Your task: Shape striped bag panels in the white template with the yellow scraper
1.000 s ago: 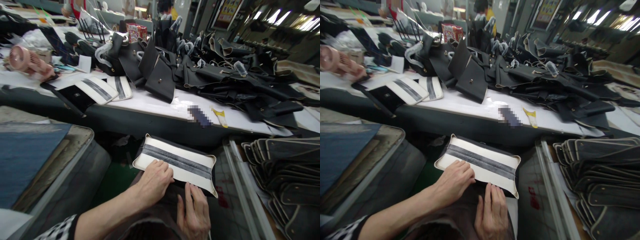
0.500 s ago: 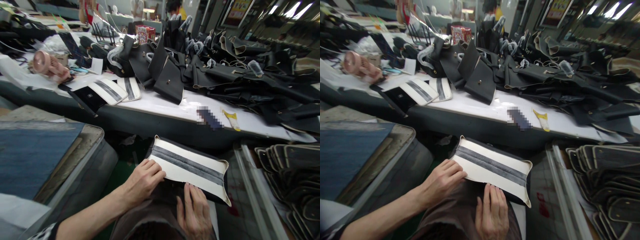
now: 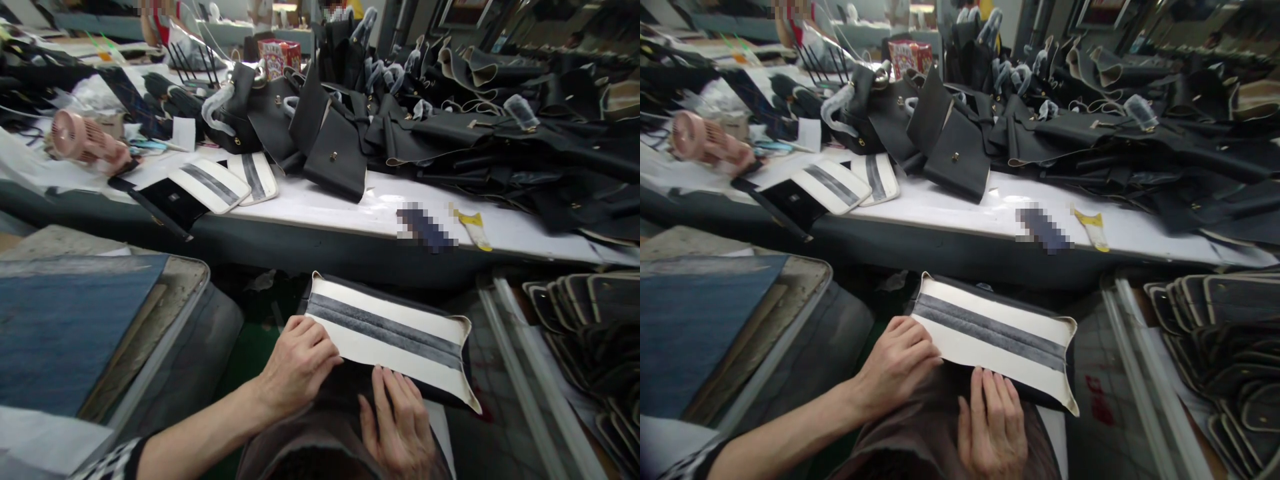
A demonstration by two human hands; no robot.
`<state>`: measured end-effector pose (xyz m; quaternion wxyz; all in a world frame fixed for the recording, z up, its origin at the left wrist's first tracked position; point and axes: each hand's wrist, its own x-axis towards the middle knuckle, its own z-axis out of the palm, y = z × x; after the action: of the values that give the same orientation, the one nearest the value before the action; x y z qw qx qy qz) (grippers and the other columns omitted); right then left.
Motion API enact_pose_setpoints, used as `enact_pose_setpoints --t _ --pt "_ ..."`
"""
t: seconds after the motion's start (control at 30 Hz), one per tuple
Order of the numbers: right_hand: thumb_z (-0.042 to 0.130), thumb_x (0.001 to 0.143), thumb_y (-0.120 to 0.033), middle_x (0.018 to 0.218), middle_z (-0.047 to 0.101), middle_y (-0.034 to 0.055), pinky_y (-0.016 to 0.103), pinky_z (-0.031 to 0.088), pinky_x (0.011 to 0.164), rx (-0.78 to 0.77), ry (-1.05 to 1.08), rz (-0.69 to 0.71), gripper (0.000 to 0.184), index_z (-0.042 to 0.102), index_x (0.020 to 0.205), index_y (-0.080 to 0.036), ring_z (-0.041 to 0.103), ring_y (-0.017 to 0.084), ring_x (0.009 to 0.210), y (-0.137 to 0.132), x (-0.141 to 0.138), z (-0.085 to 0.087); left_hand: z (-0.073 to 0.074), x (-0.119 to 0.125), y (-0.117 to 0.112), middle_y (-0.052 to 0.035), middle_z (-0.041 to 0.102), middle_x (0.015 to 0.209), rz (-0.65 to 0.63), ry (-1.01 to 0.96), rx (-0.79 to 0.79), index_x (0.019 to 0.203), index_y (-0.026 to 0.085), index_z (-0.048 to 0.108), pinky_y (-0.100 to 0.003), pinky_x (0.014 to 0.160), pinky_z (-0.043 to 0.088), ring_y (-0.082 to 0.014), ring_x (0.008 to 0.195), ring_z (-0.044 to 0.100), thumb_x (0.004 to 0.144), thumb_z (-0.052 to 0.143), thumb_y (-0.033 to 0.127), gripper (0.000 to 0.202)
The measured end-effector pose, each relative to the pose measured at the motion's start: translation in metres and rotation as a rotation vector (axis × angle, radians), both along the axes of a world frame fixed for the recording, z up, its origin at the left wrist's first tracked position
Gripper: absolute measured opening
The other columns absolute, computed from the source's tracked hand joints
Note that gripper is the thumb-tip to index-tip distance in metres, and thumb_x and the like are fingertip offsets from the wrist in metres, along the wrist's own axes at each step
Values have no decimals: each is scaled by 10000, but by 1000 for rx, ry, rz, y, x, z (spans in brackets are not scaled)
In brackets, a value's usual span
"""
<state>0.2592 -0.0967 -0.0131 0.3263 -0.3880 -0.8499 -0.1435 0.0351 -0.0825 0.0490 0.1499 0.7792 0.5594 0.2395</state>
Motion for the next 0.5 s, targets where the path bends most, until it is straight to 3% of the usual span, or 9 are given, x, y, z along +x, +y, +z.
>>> enact_pose_setpoints --t 0.13,0.3,0.5 --pt "610 915 -265 1137 664 171 445 497 921 -18 1 37 511 530 1366 -38 600 292 1077 1 -8 0 -1 7 1 -10 602 813 104 -86 -23 794 197 606 -399 835 322 -188 844 516 942 557 237 160" --pt "576 919 -143 1119 667 195 454 480 934 -98 99 78 355 612 1237 10 582 298 1109 1 -26 6 -3 9 1 6 595 792 148 -136 25 797 202 605 -404 850 315 -183 825 515 886 640 191 96" --pt "552 923 -113 1155 654 208 451 435 987 -141 108 154 318 631 1185 50 556 301 1141 2 -40 12 -9 -4 -6 -21 585 935 234 -201 86 831 198 612 -384 875 345 -199 921 522 812 731 150 131"
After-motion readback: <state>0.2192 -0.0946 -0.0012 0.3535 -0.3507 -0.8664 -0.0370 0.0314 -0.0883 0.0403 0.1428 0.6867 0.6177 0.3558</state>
